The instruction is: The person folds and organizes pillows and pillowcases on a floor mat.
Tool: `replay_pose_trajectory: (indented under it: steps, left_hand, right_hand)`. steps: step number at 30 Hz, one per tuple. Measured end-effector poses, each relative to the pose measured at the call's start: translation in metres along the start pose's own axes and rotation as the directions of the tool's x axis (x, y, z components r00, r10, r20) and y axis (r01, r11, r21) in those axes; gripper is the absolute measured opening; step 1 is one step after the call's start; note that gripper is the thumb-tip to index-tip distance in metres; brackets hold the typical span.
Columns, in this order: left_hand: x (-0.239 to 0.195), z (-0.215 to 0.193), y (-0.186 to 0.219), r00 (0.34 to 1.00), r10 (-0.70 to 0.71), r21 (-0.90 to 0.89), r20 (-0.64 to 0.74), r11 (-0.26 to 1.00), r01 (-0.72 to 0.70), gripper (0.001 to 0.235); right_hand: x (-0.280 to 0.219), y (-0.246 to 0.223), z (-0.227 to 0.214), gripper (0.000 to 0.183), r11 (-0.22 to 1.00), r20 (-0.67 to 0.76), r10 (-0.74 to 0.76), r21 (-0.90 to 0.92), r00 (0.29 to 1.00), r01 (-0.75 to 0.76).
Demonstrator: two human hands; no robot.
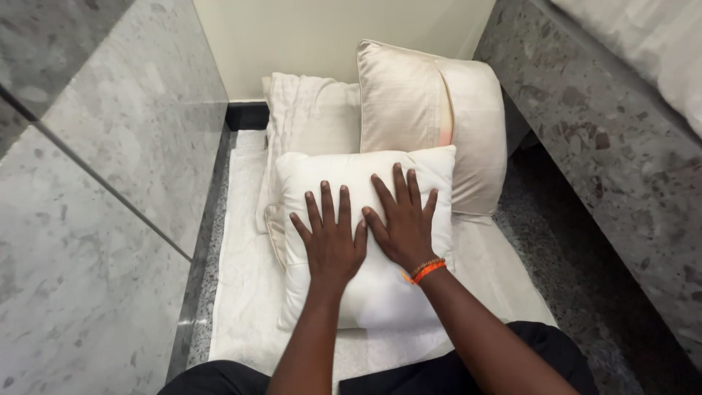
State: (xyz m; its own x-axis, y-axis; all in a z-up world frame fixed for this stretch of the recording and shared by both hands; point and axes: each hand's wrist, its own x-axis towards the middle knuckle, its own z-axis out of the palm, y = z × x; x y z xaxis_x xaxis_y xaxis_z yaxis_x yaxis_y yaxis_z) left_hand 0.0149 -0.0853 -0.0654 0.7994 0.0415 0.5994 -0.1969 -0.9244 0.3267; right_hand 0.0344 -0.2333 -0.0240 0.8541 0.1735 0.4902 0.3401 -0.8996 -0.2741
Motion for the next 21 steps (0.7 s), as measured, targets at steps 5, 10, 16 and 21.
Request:
replay_pose_trajectory:
  steps: [5, 10, 16, 21]
  left_hand:
    - [0.007, 0.004, -0.010, 0.997, 0.016, -0.039, 0.074, 0.999, -0.013, 0.074]
    - [0.009, 0.006, -0.011, 0.996, -0.024, -0.062, 0.085, 0.998, 0.029, 0.075]
    - [0.007, 0.009, -0.012, 0.990, -0.119, -0.041, 0.071, 0.992, 0.122, 0.080]
    - [-0.002, 0.008, -0.016, 0.954, -0.296, -0.041, 0.040, 0.954, 0.297, 0.078]
  right_hand:
    - [0.001, 0.015, 0.018, 0.076, 1.000, -0.031, 0.021, 0.004, 0.999, -0.021]
    - [-0.004, 0.023, 0.021, 0.089, 0.996, -0.047, 0.090, -0.024, 0.995, -0.091]
    - [-0.016, 0.034, 0.021, 0.093, 0.990, -0.039, 0.120, -0.063, 0.992, -0.122]
    - [-0.029, 0.033, 0.011, 0.100, 0.968, 0.029, 0.250, -0.029, 0.968, -0.249]
